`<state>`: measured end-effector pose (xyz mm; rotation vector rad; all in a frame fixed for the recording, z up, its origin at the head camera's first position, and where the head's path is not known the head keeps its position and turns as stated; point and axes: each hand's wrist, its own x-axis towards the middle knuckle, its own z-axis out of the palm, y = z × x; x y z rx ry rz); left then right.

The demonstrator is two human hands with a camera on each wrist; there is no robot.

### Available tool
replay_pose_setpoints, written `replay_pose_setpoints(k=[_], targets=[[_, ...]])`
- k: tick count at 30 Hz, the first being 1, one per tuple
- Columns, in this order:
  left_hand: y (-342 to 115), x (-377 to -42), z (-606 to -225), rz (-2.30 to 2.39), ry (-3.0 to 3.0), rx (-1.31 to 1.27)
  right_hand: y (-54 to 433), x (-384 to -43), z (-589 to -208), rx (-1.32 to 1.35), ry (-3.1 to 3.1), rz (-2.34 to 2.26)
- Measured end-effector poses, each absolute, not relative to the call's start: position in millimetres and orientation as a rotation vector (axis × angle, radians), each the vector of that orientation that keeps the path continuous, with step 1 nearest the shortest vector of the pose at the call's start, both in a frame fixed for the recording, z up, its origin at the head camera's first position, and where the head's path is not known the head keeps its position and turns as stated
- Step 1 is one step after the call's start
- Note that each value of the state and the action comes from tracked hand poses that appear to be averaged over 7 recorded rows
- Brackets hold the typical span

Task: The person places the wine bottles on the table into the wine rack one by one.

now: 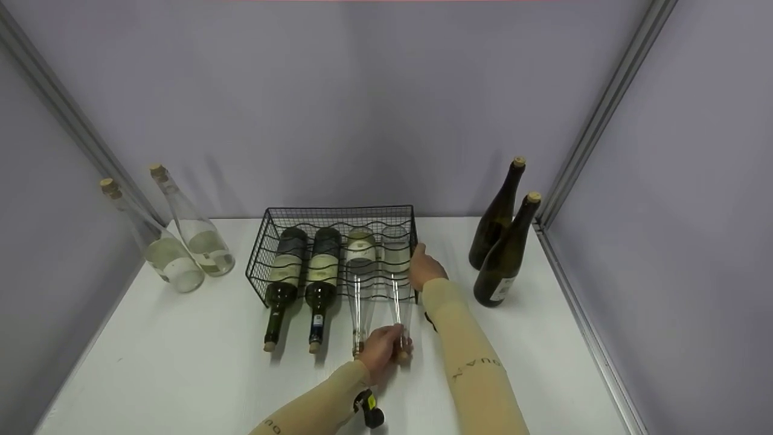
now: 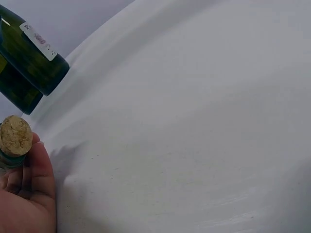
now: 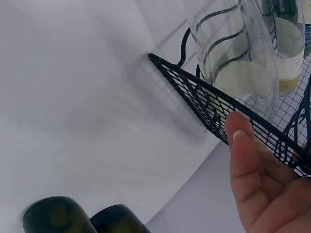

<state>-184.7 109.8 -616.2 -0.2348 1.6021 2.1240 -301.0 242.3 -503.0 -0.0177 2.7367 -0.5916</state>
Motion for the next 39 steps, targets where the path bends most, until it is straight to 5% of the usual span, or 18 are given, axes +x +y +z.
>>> replay_pose_setpoints(k=[26, 39], targets=[[118.9, -181.7, -606.9, 1.834, 2.059, -0.385, 241.4, -300.5, -502.4, -0.012, 2.73, -0.629], [114.3, -171.1, -612.1, 2.115, 1.532, -0.237, 242.0, -302.2, -504.2, 0.009, 2.705, -0.605]])
